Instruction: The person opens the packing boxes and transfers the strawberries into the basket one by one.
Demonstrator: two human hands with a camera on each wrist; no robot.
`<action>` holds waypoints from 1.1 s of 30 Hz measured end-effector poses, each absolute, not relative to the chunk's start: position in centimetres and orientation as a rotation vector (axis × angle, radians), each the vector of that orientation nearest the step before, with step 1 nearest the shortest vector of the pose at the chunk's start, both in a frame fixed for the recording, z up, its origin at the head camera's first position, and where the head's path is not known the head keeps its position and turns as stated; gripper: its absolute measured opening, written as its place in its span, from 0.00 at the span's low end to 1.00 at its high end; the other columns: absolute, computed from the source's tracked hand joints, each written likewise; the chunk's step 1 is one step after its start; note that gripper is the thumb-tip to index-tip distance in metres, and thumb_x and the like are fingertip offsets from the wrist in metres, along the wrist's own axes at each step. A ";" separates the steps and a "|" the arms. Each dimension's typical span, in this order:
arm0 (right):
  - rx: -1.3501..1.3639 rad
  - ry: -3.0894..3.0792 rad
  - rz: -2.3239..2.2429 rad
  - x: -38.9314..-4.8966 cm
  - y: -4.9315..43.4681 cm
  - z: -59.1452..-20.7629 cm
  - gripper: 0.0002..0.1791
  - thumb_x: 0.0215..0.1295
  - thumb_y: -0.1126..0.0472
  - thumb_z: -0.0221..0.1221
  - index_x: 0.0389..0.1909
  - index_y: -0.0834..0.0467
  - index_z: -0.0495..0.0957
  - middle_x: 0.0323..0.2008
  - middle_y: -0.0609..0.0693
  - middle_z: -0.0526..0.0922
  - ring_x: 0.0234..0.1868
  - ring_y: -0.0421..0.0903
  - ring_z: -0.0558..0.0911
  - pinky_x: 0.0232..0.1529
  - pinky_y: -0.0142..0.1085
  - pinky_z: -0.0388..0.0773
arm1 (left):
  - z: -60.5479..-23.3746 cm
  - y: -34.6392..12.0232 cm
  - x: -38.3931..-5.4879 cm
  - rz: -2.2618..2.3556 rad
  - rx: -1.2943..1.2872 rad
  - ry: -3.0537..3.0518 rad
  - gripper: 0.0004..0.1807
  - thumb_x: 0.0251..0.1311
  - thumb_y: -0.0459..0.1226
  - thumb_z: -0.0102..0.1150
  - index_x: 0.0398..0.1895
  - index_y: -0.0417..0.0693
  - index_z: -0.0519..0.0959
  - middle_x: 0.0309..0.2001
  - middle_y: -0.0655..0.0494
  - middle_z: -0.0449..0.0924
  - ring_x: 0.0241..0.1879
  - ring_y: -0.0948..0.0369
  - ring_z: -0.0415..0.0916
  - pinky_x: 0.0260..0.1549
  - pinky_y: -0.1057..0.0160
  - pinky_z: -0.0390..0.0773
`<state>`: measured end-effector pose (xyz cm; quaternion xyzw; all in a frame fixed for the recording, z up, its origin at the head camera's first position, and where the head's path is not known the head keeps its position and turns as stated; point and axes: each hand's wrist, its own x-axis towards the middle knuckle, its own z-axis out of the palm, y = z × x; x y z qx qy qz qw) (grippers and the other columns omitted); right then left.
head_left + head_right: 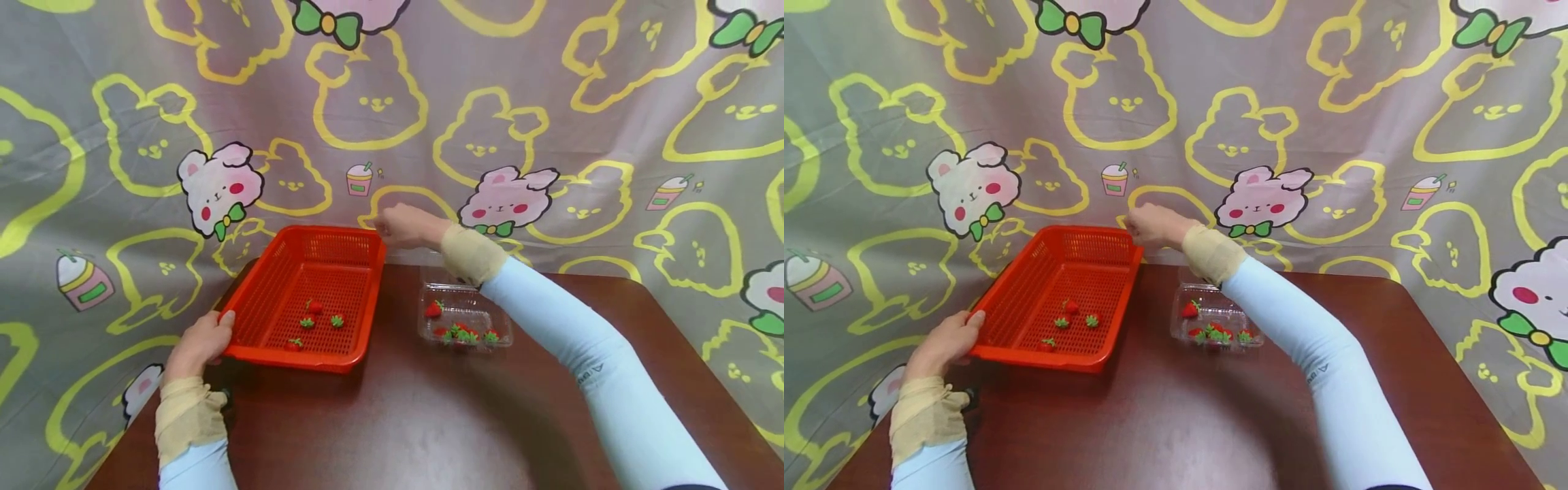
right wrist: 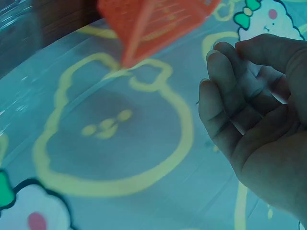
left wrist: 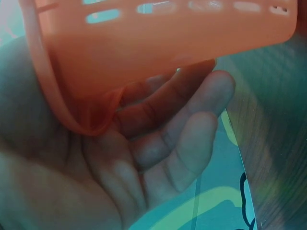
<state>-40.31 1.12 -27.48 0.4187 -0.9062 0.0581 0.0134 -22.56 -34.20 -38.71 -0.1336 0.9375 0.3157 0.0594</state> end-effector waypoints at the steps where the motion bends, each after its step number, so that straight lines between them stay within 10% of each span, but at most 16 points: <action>1: 1.300 -2.822 0.180 -40.3 1.8 -27.7 0.03 0.61 0.67 0.56 0.31 0.58 0.77 0.25 0.48 0.75 0.26 0.44 0.72 0.31 0.35 0.72 | -38.7 -34.2 -22.5 0.957 -0.406 2.836 0.29 0.76 0.50 0.28 0.52 0.29 0.64 0.40 0.34 0.72 0.33 0.49 0.77 0.29 0.56 0.82; 33: 1.399 -3.097 0.113 -38.2 10.5 -37.6 0.08 0.59 0.67 0.61 0.38 0.58 0.85 0.32 0.53 0.87 0.24 0.41 0.73 0.28 0.34 0.74 | -39.0 -34.6 -22.8 0.908 -0.420 2.838 0.30 0.76 0.51 0.28 0.53 0.28 0.63 0.41 0.34 0.71 0.34 0.47 0.76 0.29 0.56 0.81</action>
